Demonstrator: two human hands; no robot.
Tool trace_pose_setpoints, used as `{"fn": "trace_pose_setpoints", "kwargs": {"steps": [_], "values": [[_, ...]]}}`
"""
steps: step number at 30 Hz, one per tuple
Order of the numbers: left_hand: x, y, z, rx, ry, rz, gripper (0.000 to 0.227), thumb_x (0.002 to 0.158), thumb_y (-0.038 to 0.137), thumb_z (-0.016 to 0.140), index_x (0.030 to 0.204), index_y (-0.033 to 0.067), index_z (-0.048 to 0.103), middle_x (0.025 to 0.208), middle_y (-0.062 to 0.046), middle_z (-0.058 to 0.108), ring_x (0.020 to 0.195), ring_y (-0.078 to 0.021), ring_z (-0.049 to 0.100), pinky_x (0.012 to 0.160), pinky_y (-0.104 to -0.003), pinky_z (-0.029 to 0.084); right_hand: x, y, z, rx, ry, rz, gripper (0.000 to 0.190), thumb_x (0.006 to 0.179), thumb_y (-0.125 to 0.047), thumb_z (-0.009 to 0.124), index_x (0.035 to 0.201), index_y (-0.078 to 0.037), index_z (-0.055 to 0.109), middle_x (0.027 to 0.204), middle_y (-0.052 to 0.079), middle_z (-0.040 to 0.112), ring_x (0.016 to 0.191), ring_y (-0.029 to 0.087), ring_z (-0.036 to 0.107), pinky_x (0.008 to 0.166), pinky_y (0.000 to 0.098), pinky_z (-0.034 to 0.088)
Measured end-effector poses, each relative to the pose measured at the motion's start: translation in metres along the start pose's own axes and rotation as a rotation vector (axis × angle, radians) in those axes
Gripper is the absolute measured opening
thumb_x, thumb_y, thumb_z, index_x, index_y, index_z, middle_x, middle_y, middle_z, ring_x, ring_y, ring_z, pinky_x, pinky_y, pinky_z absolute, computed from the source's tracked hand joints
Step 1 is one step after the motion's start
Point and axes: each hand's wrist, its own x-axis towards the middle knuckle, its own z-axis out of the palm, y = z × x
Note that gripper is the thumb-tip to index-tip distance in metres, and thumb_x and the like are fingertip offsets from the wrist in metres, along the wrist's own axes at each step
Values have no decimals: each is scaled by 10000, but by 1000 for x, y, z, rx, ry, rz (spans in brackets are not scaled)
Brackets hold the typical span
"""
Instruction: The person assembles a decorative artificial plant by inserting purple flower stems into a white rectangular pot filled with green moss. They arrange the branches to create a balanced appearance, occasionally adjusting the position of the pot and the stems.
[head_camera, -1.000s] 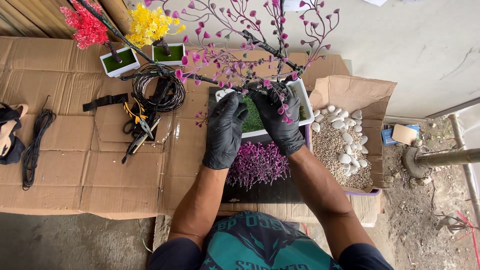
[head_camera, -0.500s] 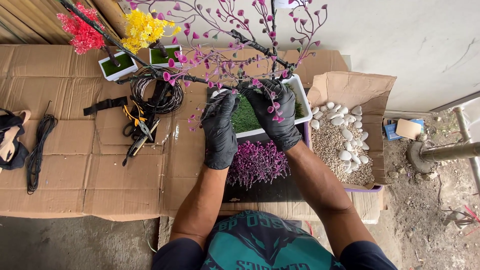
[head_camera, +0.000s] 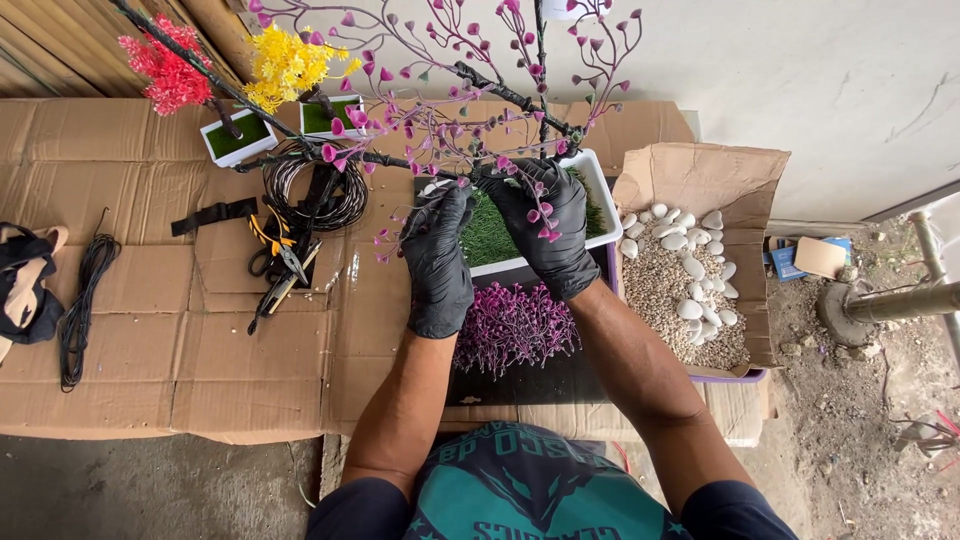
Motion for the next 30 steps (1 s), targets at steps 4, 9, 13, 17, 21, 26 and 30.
{"fn": "trace_pose_setpoints", "kwargs": {"steps": [4,9,13,17,21,26,30], "values": [[-3,8,4,4,-7,-44,320,705,26,915,982,-1,756,973,-271,761,908,-460,762,830,-510,651,-2,-1,1,57,8,20,243,787,17,882,991,-49,766,821,125,753,832,175,715,829,366,592],[-6,29,11,70,-8,-163,328,717,14,887,1012,-31,752,1003,-232,774,939,-379,774,908,-472,646,-5,1,6,6,60,30,232,780,11,864,984,-42,767,807,150,758,824,239,747,801,346,597],[-10,39,10,-2,-52,-321,425,735,35,878,1136,33,738,1149,-126,768,1116,-299,734,1073,-421,564,-3,5,6,-9,33,14,230,783,-31,879,982,-77,774,780,126,755,795,253,756,795,363,597],[-21,28,18,2,65,-100,414,660,36,948,1026,-8,758,989,-153,776,966,-240,747,1014,-387,619,-4,9,5,-38,28,15,232,787,-75,900,980,-111,777,792,112,765,814,258,764,785,357,597],[-15,15,9,-11,27,-18,430,658,-24,938,1052,6,769,1103,-215,769,1066,-329,747,1033,-470,611,-1,6,3,-27,21,39,246,783,-63,904,982,-142,783,801,93,771,817,234,766,782,335,599],[-9,12,5,-120,-6,-28,403,657,-98,903,1026,-45,751,1088,-282,750,1048,-439,728,993,-524,623,3,-16,2,136,2,134,262,779,49,873,999,-41,762,818,160,757,825,197,742,793,353,616],[-9,12,4,-8,-39,66,377,693,-99,888,1036,-5,763,1054,-305,749,979,-471,740,940,-549,649,4,-29,3,196,6,218,235,785,71,850,989,0,757,812,166,751,795,186,737,760,335,634]]}}
